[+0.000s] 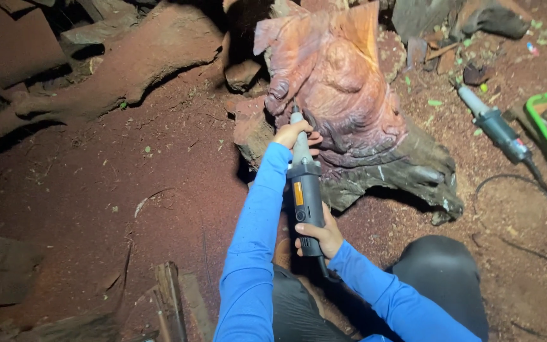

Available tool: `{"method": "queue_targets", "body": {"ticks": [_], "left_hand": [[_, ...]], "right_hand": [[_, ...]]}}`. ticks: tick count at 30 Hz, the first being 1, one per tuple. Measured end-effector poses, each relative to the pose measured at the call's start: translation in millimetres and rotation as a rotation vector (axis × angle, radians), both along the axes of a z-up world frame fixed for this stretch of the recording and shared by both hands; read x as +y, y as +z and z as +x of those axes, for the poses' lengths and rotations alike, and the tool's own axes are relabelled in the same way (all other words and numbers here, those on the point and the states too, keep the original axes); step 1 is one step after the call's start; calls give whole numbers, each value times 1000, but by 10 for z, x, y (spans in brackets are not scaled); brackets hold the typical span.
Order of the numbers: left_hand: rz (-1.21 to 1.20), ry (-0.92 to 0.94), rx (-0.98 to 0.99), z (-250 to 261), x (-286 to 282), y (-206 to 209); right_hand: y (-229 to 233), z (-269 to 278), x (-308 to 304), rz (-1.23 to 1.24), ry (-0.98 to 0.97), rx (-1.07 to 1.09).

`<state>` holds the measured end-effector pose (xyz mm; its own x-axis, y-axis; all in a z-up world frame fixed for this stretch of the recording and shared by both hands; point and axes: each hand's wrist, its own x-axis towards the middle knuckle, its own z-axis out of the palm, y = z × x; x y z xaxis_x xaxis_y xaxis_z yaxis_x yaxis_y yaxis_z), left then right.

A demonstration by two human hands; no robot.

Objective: The person uses a rotary tool to carve and shape a large piece of reddish-brown wood. They hold the tool with both hands and carefully guide it along the surface of the wood, creating fine details and removing material.

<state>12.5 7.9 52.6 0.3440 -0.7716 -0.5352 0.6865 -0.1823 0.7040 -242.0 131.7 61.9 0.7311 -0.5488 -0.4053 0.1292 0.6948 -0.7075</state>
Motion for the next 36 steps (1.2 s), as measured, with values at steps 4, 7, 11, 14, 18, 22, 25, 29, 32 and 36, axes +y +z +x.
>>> {"method": "queue_targets", "body": {"ticks": [4, 7, 11, 14, 18, 22, 25, 29, 32, 36], "left_hand": [[13, -13, -56, 27, -46, -13], [7, -13, -56, 37, -83, -116], [-39, 44, -57, -41, -55, -174], [-46, 75, -60, -62, -53, -191], [-68, 94, -82, -89, -45, -257], [-81, 91, -105, -114, -24, -270], [-113, 97, -119, -126, 12, -207], [-104, 67, -97, -128, 51, -178], [-113, 68, -105, -129, 56, -193], [-115, 71, -117, -120, 36, -242]], "right_hand": [[33, 2, -43, -12, 7, 13], [-2, -31, -21, -29, 6, 14], [13, -106, -26, -31, 24, 30], [-8, -156, -51, -32, 30, 31], [-82, -201, -90, -30, 35, 20], [-7, -245, -94, -20, 34, 5], [-18, -264, -105, -34, 45, 8], [-136, -258, -103, -29, 44, 0], [-155, -262, -95, -28, 45, 6], [-95, -280, -92, -31, 44, 18]]}}
